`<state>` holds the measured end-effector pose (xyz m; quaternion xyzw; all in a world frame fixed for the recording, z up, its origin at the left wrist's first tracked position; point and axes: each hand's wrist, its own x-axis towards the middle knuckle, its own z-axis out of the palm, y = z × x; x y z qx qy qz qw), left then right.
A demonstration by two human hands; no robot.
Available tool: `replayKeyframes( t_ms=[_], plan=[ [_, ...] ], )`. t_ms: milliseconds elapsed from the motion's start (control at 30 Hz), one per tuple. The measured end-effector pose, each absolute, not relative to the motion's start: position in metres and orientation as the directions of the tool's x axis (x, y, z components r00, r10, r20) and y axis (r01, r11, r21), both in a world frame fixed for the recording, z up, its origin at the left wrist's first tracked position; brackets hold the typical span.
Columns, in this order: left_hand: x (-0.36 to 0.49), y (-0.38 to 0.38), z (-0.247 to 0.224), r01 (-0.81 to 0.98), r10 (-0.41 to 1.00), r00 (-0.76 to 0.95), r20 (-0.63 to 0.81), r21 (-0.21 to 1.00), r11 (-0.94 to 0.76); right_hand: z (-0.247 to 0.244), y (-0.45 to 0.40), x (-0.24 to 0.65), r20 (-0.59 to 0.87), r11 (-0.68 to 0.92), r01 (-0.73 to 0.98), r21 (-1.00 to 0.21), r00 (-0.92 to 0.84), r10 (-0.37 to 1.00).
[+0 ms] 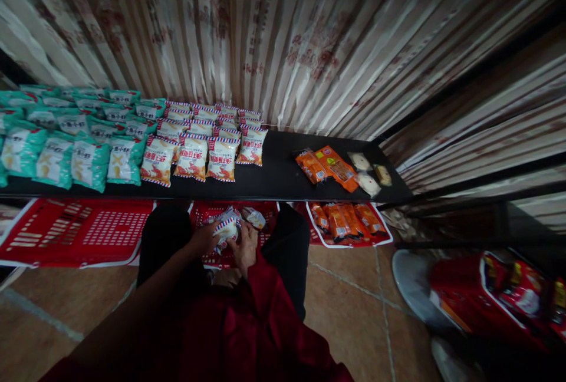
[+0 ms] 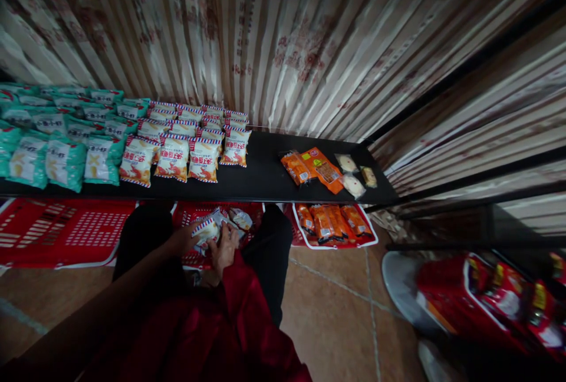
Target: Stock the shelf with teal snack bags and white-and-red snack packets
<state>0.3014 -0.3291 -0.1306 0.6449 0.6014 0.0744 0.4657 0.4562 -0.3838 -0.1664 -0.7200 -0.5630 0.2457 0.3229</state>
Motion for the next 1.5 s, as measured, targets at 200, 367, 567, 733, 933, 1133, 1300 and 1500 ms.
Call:
replayKeyframes(
  t_ms=[200, 367, 567, 733, 933, 1133, 1300, 1500],
  plan=[
    [0.294, -0.323, -0.128, 0.604, 0.867, 0.353, -0.351, 0.793, 0.075, -0.172, -0.381, 0.461, -0.048, -0.099, 0.502, -0.859, 0.114, 0.992],
    [0.296, -0.317, -0.122, 0.316, 0.907, 0.293, -0.303, 0.926, 0.207, -0.164, -0.380, 0.466, -0.076, -0.132, 0.421, -0.898, 0.146, 0.986],
    [0.300, -0.313, -0.116, 0.345, 0.905, 0.311, -0.291, 0.921, 0.178, -0.156, -0.381, 0.472, -0.052, -0.128, 0.391, -0.911, 0.200, 0.978],
    [0.305, -0.316, -0.106, 0.298, 0.883, 0.310, -0.352, 0.918, 0.262, -0.146, -0.382, 0.476, -0.086, -0.160, 0.349, -0.923, 0.220, 0.972],
    [0.313, -0.320, -0.099, 0.255, 0.894, 0.267, -0.360, 0.921, 0.295, -0.138, -0.379, 0.479, -0.096, -0.155, 0.285, -0.946, 0.208, 0.973],
    [0.320, -0.320, -0.099, 0.186, 0.896, 0.179, -0.406, 0.909, 0.374, -0.130, -0.376, 0.478, -0.128, -0.178, 0.231, -0.956, 0.219, 0.967],
    [0.323, -0.317, -0.092, 0.069, 0.905, 0.201, -0.376, 0.927, 0.370, -0.118, -0.373, 0.480, -0.114, -0.150, 0.172, -0.974, 0.201, 0.973],
    [0.330, -0.311, -0.087, -0.058, 0.909, 0.225, -0.351, 0.926, 0.372, -0.109, -0.370, 0.485, -0.135, -0.139, 0.038, -0.990, 0.105, 0.985]
  ],
)
